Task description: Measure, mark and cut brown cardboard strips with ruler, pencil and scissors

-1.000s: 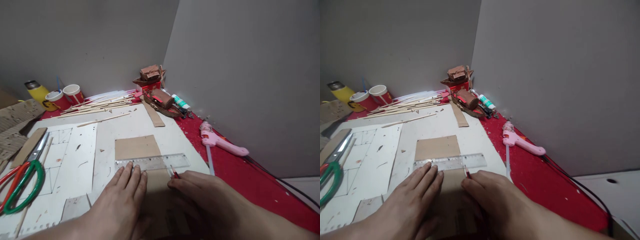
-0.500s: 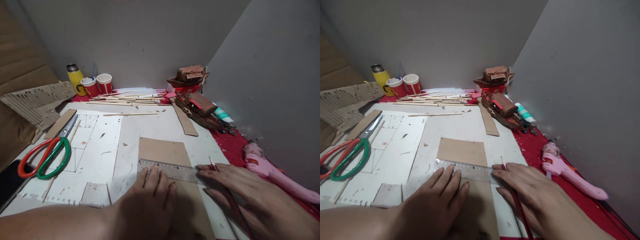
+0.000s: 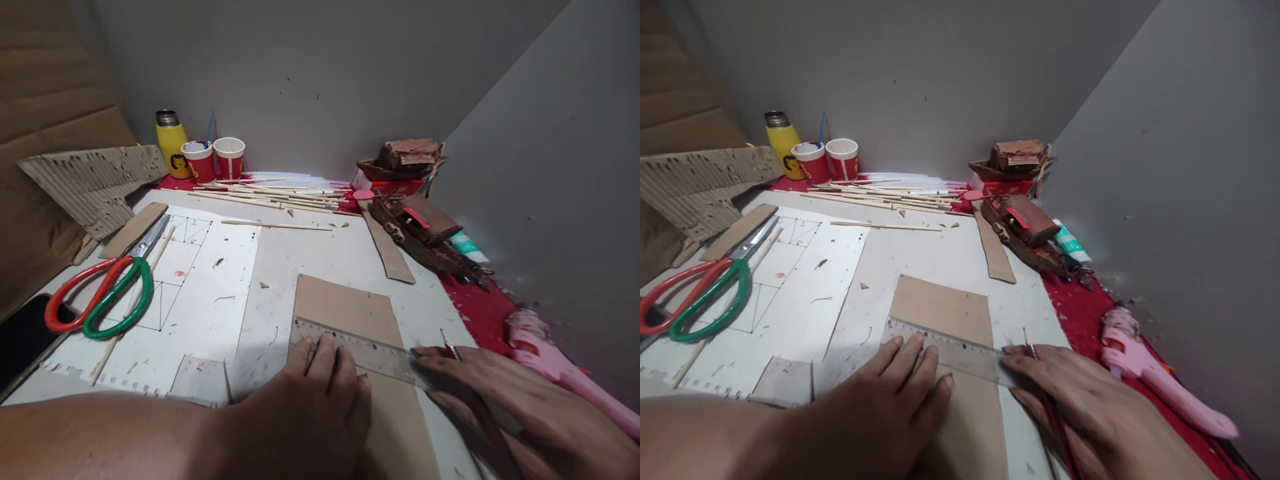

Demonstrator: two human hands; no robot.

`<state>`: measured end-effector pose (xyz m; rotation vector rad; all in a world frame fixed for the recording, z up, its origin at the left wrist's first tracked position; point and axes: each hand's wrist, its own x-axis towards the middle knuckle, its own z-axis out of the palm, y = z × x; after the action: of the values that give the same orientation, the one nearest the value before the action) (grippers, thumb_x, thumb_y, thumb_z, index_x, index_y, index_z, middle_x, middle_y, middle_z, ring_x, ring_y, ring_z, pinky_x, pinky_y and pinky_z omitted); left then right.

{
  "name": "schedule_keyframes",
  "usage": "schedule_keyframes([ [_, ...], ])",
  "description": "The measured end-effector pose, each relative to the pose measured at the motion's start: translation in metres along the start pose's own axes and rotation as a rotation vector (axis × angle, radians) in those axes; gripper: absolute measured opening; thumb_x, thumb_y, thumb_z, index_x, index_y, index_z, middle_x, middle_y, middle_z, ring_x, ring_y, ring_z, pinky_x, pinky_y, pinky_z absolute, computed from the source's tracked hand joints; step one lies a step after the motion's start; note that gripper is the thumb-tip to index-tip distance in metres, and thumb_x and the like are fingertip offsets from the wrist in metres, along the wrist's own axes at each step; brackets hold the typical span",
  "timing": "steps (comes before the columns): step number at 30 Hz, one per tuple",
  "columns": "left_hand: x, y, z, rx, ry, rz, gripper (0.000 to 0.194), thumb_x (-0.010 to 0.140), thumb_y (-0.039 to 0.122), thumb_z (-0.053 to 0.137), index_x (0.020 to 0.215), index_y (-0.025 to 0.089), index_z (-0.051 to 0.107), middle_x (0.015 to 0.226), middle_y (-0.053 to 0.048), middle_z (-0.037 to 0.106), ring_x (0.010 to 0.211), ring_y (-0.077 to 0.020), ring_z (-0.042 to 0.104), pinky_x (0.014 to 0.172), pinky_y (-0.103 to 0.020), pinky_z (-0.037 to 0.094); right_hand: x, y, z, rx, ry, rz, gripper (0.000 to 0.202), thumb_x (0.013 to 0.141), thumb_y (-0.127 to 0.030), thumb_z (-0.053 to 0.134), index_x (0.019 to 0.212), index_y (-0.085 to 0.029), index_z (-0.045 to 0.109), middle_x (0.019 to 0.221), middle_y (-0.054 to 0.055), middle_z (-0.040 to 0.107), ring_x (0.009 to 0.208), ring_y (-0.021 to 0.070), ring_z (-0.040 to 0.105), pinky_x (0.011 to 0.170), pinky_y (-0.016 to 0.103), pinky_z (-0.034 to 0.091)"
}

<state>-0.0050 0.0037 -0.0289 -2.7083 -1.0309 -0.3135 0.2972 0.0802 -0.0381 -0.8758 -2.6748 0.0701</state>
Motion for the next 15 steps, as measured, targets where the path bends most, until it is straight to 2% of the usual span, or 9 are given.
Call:
schedule_keyframes([
  [4,-0.0024,0.0003,0.0034,-0.022,0.001,-0.01,0.058,0.103,0.049,0.034,0.134,0.006,0.056,0.133,-0.021,0.062,0.125,-0.0381,0.055,0.102,-0.052,0.038,-0.0042,-0.0002,0.0007,0.018,-0.003,0.034,0.058,0.086,-0.02,0.06,0.139,-0.042,0.053,0.118,0.002,0.075,0.098,0.0341,0.074,0.081,0.05,0.066],
  [9,-0.0046,0.0002,0.006,-0.06,0.006,-0.023,0.059,0.102,0.052,0.032,0.136,0.008,0.054,0.136,-0.02,0.06,0.128,-0.0399,0.051,0.105,-0.057,0.034,0.0004,-0.0068,-0.005,0.024,-0.012,0.072,0.075,0.085,-0.02,0.058,0.147,-0.056,0.036,0.117,-0.004,0.074,0.096,0.0362,0.074,0.076,0.052,0.067],
  [12,-0.0045,0.0,0.0065,-0.094,-0.005,-0.037,0.06,0.101,0.054,0.035,0.138,0.01,0.053,0.142,-0.018,0.056,0.132,-0.0417,0.047,0.106,-0.059,0.032,0.0018,-0.0076,-0.0066,0.001,0.011,0.037,0.079,0.085,-0.018,0.056,0.148,-0.059,0.031,0.116,-0.005,0.074,0.091,0.0347,0.075,0.074,0.051,0.068],
  [15,-0.0038,0.0011,0.0083,-0.092,-0.016,-0.043,0.057,0.102,0.051,0.037,0.138,0.01,0.054,0.145,-0.017,0.055,0.135,-0.0418,0.045,0.107,-0.059,0.032,0.0012,-0.0077,-0.0066,-0.004,-0.021,0.048,0.078,0.087,-0.017,0.054,0.149,-0.057,0.031,0.116,-0.004,0.074,0.093,0.0346,0.075,0.075,0.052,0.068],
])
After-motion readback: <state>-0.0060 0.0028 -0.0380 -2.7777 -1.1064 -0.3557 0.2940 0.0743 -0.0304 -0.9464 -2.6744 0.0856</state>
